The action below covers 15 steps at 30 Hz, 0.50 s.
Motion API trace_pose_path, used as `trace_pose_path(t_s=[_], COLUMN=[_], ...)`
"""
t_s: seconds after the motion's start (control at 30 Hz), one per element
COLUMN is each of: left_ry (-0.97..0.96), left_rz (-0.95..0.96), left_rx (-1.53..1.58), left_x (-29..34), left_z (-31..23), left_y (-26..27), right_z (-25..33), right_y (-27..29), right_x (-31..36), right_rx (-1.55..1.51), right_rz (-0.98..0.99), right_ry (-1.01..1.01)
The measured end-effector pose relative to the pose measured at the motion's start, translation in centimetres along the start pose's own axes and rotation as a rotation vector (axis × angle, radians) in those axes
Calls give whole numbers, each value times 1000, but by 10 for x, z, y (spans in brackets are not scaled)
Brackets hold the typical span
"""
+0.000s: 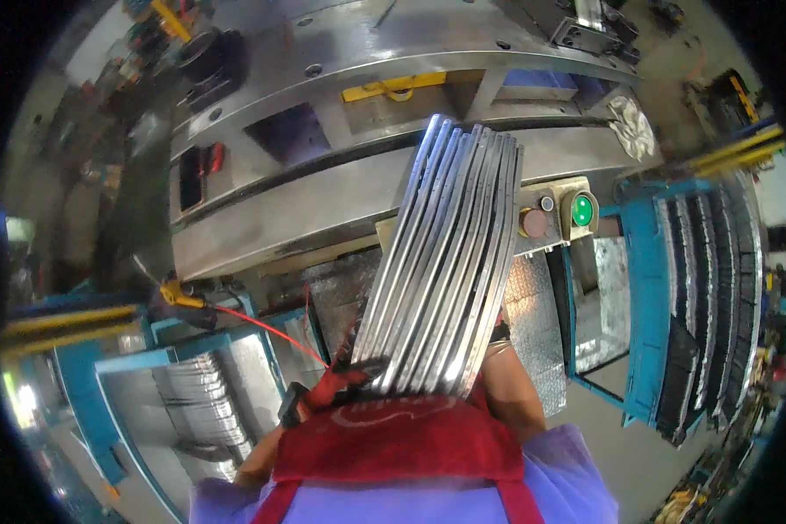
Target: Operating a large industrial stamping press to form metal automotive components.
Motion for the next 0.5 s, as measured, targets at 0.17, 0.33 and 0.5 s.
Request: trace_pose_path(t_s=[0.17,0.33,0.5], left_ry=[-138,-463,-531], left_rz=[-152,-615,-1041], left_rx=[0,-231,-715], left_x=[10,7,62], left_z=[42,123,157], left_y=[-37,-64,-84], right_z=[1,7,-10], right_y=[4,-4,-9], right_x=[-15,-17,16], right_rx=[45,173,322], right_rz=[140,340,519], right_ry=[-105,-252,-364])
Point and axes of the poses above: each hand's wrist, its own x-axis away from the middle knuckle, its own y-axis out of the back of the hand, z = x × y, the point moved 2 cm from there along -x, towards the middle knuckle, and after that the axes turned 15 degrees about y, right-handed, at the moved point
